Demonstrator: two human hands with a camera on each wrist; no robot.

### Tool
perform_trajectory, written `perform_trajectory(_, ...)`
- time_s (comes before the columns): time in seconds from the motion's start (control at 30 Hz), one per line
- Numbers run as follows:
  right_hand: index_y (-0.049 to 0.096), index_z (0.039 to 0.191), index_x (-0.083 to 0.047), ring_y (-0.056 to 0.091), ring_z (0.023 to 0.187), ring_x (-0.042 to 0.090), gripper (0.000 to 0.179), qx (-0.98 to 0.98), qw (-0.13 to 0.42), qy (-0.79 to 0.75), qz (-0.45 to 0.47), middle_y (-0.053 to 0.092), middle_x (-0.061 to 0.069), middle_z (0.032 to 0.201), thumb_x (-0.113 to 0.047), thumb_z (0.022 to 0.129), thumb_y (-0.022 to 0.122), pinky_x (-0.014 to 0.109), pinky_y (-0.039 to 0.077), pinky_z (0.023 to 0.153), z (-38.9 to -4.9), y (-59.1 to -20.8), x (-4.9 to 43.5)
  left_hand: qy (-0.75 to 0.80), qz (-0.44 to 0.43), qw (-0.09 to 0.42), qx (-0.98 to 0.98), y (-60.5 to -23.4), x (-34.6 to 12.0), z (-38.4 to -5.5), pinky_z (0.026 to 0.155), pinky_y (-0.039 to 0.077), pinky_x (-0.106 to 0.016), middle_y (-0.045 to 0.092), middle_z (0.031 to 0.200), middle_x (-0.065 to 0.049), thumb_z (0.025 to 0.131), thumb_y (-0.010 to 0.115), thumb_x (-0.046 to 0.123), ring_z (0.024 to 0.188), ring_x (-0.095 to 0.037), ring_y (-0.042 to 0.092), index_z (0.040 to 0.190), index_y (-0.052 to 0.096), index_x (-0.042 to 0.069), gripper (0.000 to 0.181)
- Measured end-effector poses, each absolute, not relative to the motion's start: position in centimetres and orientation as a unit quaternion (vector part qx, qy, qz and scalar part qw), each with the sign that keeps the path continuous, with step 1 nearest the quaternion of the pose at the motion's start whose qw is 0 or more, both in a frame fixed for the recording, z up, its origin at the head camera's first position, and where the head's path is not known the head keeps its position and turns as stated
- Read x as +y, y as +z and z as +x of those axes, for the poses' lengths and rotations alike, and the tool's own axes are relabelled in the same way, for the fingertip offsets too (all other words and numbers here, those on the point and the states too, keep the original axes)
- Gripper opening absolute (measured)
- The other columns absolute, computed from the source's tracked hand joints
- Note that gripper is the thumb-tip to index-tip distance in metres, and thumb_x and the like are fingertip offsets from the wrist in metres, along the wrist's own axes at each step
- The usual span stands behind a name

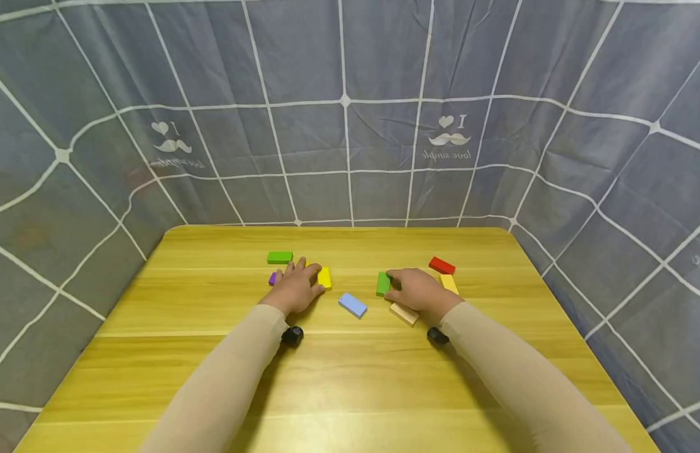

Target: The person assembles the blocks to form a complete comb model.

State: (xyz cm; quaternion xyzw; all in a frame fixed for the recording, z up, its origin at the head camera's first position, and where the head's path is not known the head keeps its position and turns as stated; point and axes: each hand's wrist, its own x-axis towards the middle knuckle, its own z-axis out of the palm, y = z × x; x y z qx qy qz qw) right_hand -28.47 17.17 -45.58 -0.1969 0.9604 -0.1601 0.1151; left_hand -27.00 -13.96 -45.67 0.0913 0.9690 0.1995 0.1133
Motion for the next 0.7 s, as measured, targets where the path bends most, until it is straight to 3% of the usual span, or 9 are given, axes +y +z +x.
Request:
perform_trajectory(0.13, 0.052, 0.156, -0.007, 0.064, 0.102, 0.023, 0.066, 0.961, 0.117, -0.159, -0.195, 0.069, 0.014, 0.138, -0.038, 0.100, 0.071, 0.043, 0.055, 0.098, -28.8, -45.3, 17.0, 0.207, 0.088, 0.114, 0.968, -45.8, -13.9, -27.0, 0.127, -0.001, -0.071, 0.011, 0.176, -0.024, 0.109, 0.056, 0.040, 0.161, -0.052, 0.004, 0.163, 0.040, 0.021, 0.059)
perform_trajectory(0.33, 0.055, 0.153, -0.008, 0.065, 0.113, 0.025, 0.065, 0.961, 0.119, -0.154, -0.198, 0.068, 0.012, 0.141, -0.038, 0.099, 0.073, 0.046, 0.053, 0.106, -29.9, -45.3, 16.7, 0.203, 0.086, 0.116, 0.969, -46.0, -13.9, -27.1, 0.128, -0.002, -0.071, 0.010, 0.176, -0.023, 0.109, 0.055, 0.042, 0.162, -0.051, 0.002, 0.163, 0.038, 0.022, 0.060)
perform_trajectory(0.53, 0.057, 0.152, -0.008, 0.064, 0.107, 0.023, 0.062, 0.961, 0.119, -0.152, -0.199, 0.071, 0.009, 0.133, -0.036, 0.099, 0.074, 0.044, 0.054, 0.102, -31.0, -45.3, 16.0, 0.205, 0.085, 0.116, 0.968, -46.0, -13.9, -27.0, 0.128, -0.001, -0.071, 0.010, 0.176, -0.023, 0.109, 0.055, 0.041, 0.162, -0.051, 0.003, 0.163, 0.039, 0.022, 0.059)
perform_trajectory(0.7, 0.054, 0.154, -0.010, 0.064, 0.111, 0.024, 0.065, 0.962, 0.123, -0.153, -0.192, 0.069, 0.010, 0.138, -0.037, 0.099, 0.074, 0.045, 0.053, 0.104, -31.7, -45.2, 15.3, 0.199, 0.086, 0.114, 0.970, -46.1, -14.0, -26.9, 0.128, 0.001, -0.071, 0.010, 0.176, -0.023, 0.109, 0.055, 0.042, 0.162, -0.050, 0.004, 0.163, 0.039, 0.022, 0.060)
